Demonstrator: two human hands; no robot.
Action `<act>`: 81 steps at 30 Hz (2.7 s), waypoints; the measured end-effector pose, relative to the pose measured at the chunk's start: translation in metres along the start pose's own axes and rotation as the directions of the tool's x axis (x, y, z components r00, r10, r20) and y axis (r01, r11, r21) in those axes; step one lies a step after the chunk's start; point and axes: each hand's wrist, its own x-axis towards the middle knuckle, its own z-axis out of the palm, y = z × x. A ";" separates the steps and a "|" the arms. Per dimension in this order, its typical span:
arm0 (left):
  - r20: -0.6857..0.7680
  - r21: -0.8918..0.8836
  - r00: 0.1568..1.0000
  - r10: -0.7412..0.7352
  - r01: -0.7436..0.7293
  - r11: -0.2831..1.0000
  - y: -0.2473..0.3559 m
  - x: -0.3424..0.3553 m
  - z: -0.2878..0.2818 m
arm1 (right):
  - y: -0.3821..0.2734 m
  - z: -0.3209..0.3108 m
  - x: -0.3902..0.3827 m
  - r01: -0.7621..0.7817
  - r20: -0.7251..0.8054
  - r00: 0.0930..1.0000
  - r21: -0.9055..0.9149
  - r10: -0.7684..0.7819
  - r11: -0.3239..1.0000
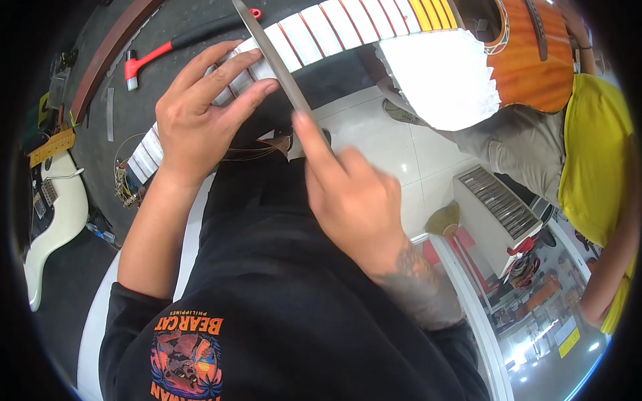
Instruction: The person uses a file to smooth the frets on a guitar neck. The tool is moved back and forth along the metal frets while the neck is held steady.
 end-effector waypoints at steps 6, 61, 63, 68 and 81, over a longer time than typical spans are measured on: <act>0.013 -0.007 1.000 0.018 -0.018 1.000 0.001 0.000 0.001 | 0.002 -0.013 -0.062 -0.058 0.068 0.996 0.002 0.058 0.998; -0.087 -0.058 0.996 -0.036 0.031 0.998 0.004 -0.005 0.004 | 0.009 -0.006 -0.074 0.015 -0.004 1.000 -0.043 -0.015 0.999; -0.082 -0.105 0.994 -0.070 0.061 0.993 0.005 -0.004 0.005 | 0.009 -0.003 -0.055 0.016 -0.026 1.000 -0.072 -0.018 0.997; -0.089 -0.165 0.996 -0.020 0.005 0.986 0.004 -0.004 -0.009 | -0.006 0.006 0.044 0.114 -0.016 0.993 -0.091 -0.116 0.989; 0.036 -0.045 0.996 0.077 -0.075 0.996 -0.007 -0.006 -0.003 | 0.019 0.010 -0.054 0.091 -0.075 0.992 -0.158 -0.104 0.983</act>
